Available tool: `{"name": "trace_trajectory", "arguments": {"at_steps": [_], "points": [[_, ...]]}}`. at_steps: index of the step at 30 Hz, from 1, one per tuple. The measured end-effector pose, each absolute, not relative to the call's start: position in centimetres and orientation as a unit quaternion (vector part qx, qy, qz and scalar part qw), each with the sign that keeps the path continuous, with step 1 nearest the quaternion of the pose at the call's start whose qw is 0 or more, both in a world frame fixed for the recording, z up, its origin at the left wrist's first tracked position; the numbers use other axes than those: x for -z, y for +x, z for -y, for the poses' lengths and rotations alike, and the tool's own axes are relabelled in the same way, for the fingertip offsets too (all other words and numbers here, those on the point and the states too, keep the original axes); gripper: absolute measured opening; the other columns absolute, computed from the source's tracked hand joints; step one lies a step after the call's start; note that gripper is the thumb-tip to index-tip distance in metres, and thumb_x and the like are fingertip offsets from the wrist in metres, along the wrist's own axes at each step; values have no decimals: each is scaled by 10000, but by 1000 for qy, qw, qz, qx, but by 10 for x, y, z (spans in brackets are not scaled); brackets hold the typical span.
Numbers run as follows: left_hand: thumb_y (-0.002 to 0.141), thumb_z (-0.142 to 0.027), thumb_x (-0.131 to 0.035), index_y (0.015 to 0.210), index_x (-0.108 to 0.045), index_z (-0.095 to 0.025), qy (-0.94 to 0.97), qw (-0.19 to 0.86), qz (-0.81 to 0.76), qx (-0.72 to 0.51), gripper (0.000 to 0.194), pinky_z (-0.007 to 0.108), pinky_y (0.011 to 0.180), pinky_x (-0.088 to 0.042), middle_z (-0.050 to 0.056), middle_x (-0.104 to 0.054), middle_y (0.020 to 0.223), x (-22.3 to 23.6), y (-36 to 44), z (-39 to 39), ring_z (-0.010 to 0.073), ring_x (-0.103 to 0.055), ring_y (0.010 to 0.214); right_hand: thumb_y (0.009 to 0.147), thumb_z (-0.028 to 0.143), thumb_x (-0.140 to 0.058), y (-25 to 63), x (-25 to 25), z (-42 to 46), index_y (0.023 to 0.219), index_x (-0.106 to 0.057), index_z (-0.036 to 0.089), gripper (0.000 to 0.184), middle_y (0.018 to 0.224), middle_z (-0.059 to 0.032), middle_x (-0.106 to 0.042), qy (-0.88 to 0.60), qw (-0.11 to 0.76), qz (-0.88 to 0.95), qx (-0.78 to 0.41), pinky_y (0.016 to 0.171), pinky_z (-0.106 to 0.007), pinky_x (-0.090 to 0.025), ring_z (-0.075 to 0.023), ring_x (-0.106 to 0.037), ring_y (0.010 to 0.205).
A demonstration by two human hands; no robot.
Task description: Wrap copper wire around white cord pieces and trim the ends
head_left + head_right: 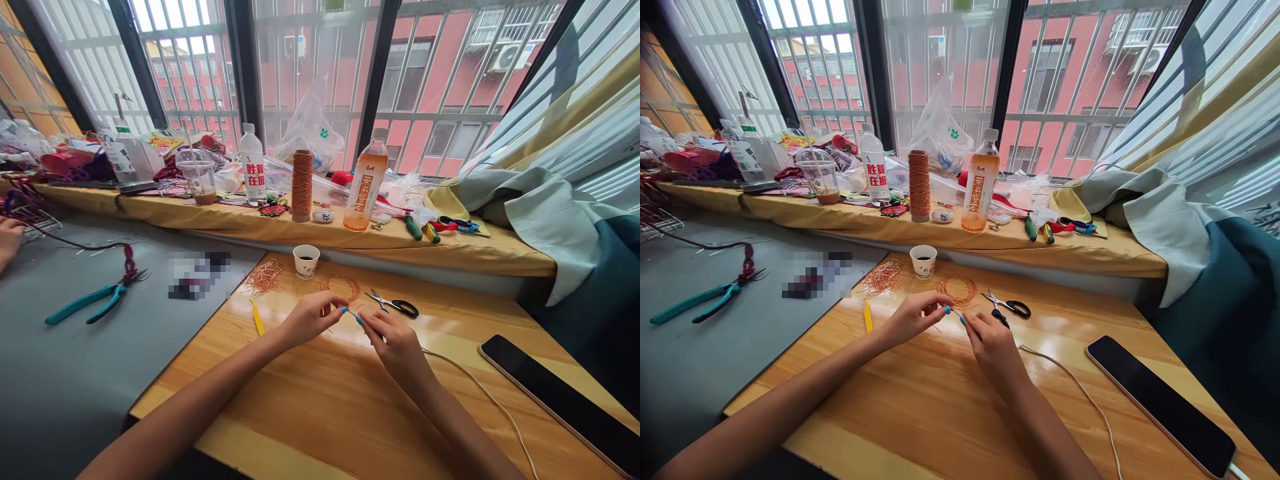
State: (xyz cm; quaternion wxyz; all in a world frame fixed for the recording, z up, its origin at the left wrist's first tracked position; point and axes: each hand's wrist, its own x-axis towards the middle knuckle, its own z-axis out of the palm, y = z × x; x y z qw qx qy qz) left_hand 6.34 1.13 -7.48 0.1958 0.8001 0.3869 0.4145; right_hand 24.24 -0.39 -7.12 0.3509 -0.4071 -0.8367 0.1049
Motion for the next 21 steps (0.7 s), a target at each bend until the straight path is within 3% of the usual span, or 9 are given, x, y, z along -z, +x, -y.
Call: {"name": "trace_trajectory", "arguments": {"at_steps": [3, 8, 21], "points": [[788, -260, -456, 903, -583, -127, 784, 241, -391, -417, 217, 176, 489, -391, 47, -620, 781, 69, 63, -11, 69, -468, 542, 864, 277, -319, 245, 73, 1, 951, -596, 186, 304, 712, -55, -548, -389, 356, 847, -63, 591, -239, -419, -139, -517, 621], [771, -258, -490, 843, -595, -113, 794, 215, -393, -410, 193, 176, 491, -388, 45, -611, 728, 70, 64, -11, 69, -468, 532, 869, 227, -312, 245, 72, 4, 959, -582, 171, 290, 735, -57, -546, -396, 364, 843, -17, 645, -232, -422, -138, -533, 678], [799, -210, -429, 870, -621, -145, 870, 34, -336, -360, 215, 220, 629, -428, 63, -625, 791, 80, 60, -12, 126, -553, 729, 847, 75, -297, 251, 79, 1, 986, -566, 100, 304, 734, -80, -569, -304, 278, 888, 206, 612, -234, -419, -144, -534, 672]]}}
